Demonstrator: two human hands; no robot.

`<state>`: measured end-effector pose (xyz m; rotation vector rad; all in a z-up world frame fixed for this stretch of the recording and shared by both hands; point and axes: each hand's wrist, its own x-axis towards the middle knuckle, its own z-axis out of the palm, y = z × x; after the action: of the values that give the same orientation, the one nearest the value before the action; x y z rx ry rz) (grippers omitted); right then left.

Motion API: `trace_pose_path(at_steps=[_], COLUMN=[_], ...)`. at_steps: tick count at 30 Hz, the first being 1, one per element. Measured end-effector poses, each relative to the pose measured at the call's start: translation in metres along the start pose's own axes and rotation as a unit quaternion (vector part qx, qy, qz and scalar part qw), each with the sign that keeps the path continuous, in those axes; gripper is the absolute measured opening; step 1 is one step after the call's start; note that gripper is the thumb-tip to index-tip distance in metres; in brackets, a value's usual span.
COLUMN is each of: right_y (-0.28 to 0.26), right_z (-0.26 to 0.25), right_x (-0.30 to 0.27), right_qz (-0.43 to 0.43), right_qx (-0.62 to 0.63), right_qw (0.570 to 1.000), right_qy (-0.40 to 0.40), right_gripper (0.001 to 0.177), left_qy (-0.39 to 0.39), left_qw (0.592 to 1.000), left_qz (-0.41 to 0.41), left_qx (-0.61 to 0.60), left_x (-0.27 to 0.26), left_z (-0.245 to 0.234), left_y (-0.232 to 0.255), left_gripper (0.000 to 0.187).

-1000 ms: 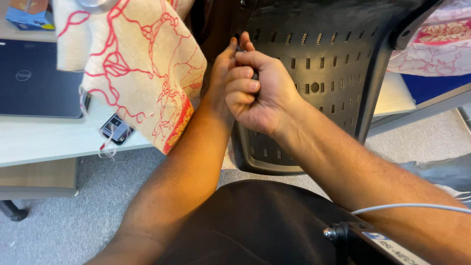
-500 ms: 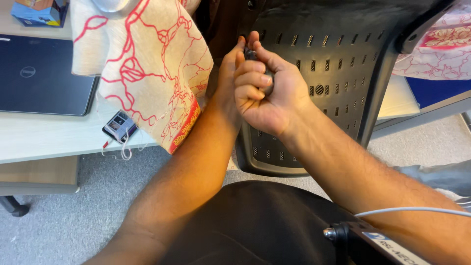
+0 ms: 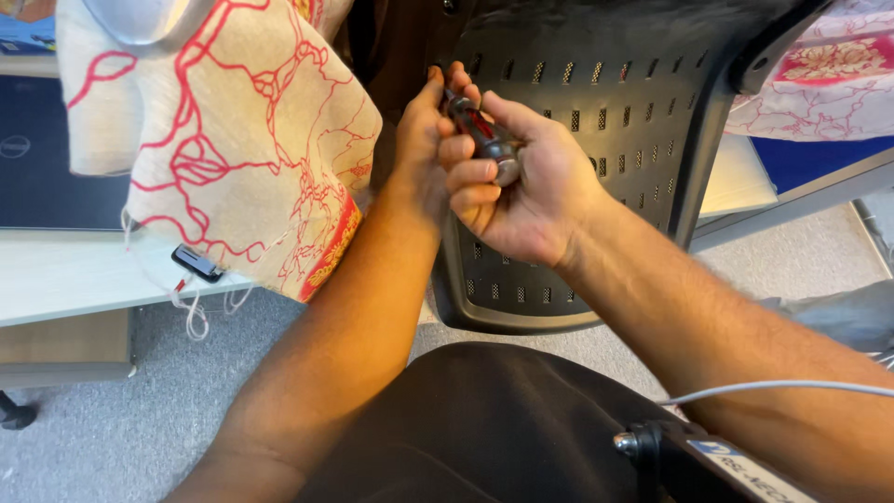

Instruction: The person uses a screwdriver to tighten screws on the underside of an office chair, securing the seat to the central mechanism and then attaching the backrest frame. The chair is flipped and repositioned to access different screw locations.

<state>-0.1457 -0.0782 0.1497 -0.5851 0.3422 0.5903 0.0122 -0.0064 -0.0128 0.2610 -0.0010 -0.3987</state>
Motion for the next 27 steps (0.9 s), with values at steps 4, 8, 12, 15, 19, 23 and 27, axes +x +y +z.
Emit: trace_pose_path(at_steps=[4, 8, 12, 15, 19, 23, 27], right_y=[0.01, 0.009, 0.008, 0.008, 0.012, 0.013, 0.005], right_z=[0.002, 0.002, -0.001, 0.0, 0.003, 0.003, -0.004], right_x=[0.006, 0.011, -0.002, -0.011, -0.008, 0.003, -0.005], right_qz=[0.034, -0.058, -0.089, -0.067, 0.021, -0.051, -0.05], right_qx=[0.154, -0.3, -0.543, -0.26, 0.103, -0.29, -0.456], right_qw=[0.982, 0.94, 0.811, 0.959, 0.993, 0.949, 0.877], right_qy=[-0.106, 0.154, 0.199, 0.095, -0.057, 0.117, 0.146], right_gripper=[0.039, 0.029, 0.034, 0.032, 0.036, 0.026, 0.033], left_qy=[0.006, 0.036, 0.093, 0.064, 0.02, 0.007, 0.124], left_qw=[0.997, 0.998, 0.992, 0.996, 1.0, 0.999, 0.98], left_qz=[-0.05, -0.012, -0.016, 0.018, -0.013, -0.01, -0.039], left_qx=[-0.063, 0.047, 0.085, 0.054, -0.003, 0.036, 0.152], left_x=[-0.001, -0.016, -0.015, 0.0, 0.007, -0.022, -0.072], left_z=[0.0, 0.007, 0.008, 0.003, -0.003, 0.013, 0.058], left_y=[0.007, 0.006, 0.0, 0.001, 0.004, 0.013, 0.011], left_gripper=[0.031, 0.032, 0.027, 0.025, 0.027, 0.03, 0.031])
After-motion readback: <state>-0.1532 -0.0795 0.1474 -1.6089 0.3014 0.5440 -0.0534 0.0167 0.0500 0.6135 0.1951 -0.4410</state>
